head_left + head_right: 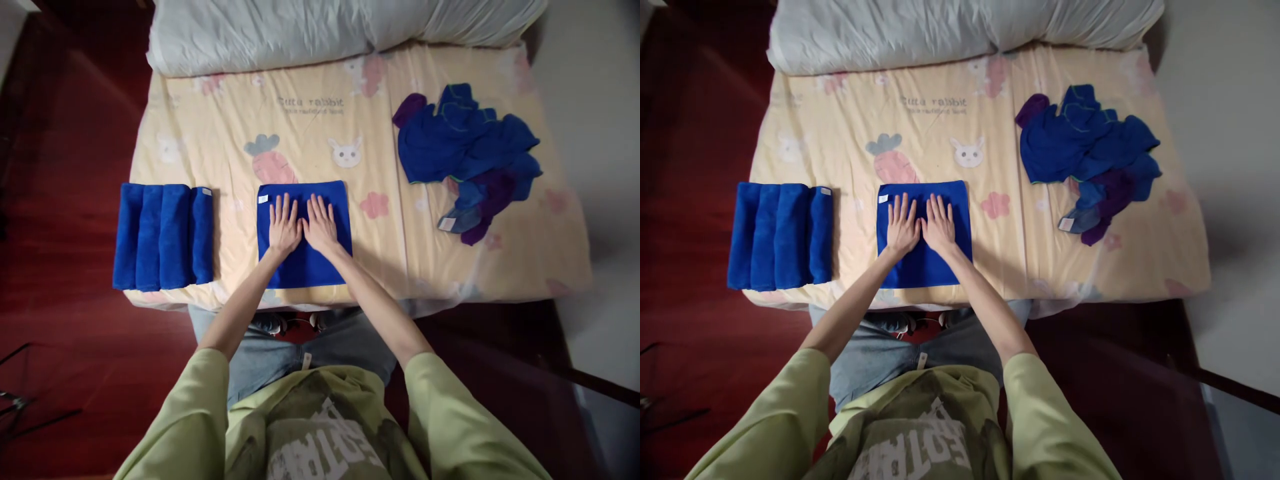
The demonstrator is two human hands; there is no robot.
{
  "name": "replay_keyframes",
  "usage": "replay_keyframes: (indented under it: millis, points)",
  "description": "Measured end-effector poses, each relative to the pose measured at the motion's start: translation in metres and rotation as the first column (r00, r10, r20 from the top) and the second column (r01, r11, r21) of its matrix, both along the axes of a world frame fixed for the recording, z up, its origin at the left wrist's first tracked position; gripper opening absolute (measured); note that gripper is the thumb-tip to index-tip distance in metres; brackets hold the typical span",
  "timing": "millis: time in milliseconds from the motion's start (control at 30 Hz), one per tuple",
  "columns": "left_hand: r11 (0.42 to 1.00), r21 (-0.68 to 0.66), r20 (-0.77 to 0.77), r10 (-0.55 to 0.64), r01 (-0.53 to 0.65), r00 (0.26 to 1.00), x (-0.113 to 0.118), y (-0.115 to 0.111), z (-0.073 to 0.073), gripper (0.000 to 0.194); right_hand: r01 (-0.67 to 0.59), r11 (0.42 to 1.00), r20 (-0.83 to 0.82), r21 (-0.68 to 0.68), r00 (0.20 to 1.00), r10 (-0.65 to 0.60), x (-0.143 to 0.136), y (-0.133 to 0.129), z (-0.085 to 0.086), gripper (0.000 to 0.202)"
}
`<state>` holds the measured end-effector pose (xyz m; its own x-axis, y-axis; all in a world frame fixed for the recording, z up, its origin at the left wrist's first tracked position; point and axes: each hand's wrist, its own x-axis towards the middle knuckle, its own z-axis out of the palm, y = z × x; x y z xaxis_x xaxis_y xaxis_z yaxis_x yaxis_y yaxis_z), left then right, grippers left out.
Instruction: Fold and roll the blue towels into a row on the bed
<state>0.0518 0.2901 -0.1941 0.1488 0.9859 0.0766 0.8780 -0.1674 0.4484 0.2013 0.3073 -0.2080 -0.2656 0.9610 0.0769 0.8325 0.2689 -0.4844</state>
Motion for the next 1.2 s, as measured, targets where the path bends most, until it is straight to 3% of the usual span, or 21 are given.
replay_keyframes:
  millis: [167, 400, 533, 633, 700, 767, 867, 1000, 1200]
  points:
    - [0.997, -0.073, -0.025, -0.015, 0.013, 1.000, -0.008, -0.066, -0.006, 0.069, 0.024, 1.000, 0.033, 0.012, 0.999, -0.024, 0.025, -0.072, -0.005, 0.066]
    - [0.984, -0.164, -0.017, 0.070, -0.072, 0.997, -0.047, -0.110, 0.001, 0.072, 0.071, 0.997, 0.038, 0.004, 0.997, -0.071, 0.081, -0.098, 0.000, 0.066]
    - [0.995, -0.093, -0.056, 0.036, -0.041, 0.998, -0.059, -0.132, 0.004, 0.067, 0.095, 0.995, 0.028, 0.037, 0.995, -0.096, 0.092, -0.120, 0.012, 0.063]
    - [0.990, -0.057, -0.087, -0.138, 0.133, 0.987, -0.072, -0.156, 0.001, 0.062, -0.096, 0.994, -0.028, 0.050, 0.995, 0.098, 0.103, -0.145, 0.016, 0.056]
    - [0.951, -0.067, -0.083, -0.306, 0.301, 0.948, -0.084, -0.172, -0.005, 0.058, -0.279, 0.958, -0.056, 0.061, 0.958, 0.283, 0.116, -0.160, 0.012, 0.053]
    - [0.925, -0.041, -0.065, -0.379, 0.377, 0.923, -0.099, -0.185, -0.015, 0.055, -0.359, 0.928, -0.052, 0.096, 0.930, 0.365, 0.130, -0.171, 0.003, 0.052]
    - [0.929, 0.055, 0.003, -0.367, 0.366, 0.930, -0.120, -0.193, -0.032, 0.051, -0.338, 0.923, -0.039, 0.184, 0.936, 0.350, 0.145, -0.177, -0.014, 0.050]
    - [0.938, 0.141, 0.083, -0.331, 0.317, 0.940, -0.130, -0.184, -0.047, 0.051, -0.291, 0.920, -0.030, 0.262, 0.951, 0.309, 0.144, -0.173, -0.031, 0.052]
    - [0.948, 0.074, 0.026, -0.313, 0.310, 0.949, -0.121, -0.173, -0.043, 0.059, -0.210, 0.953, -0.020, 0.217, 0.975, 0.219, 0.128, -0.169, -0.042, 0.055]
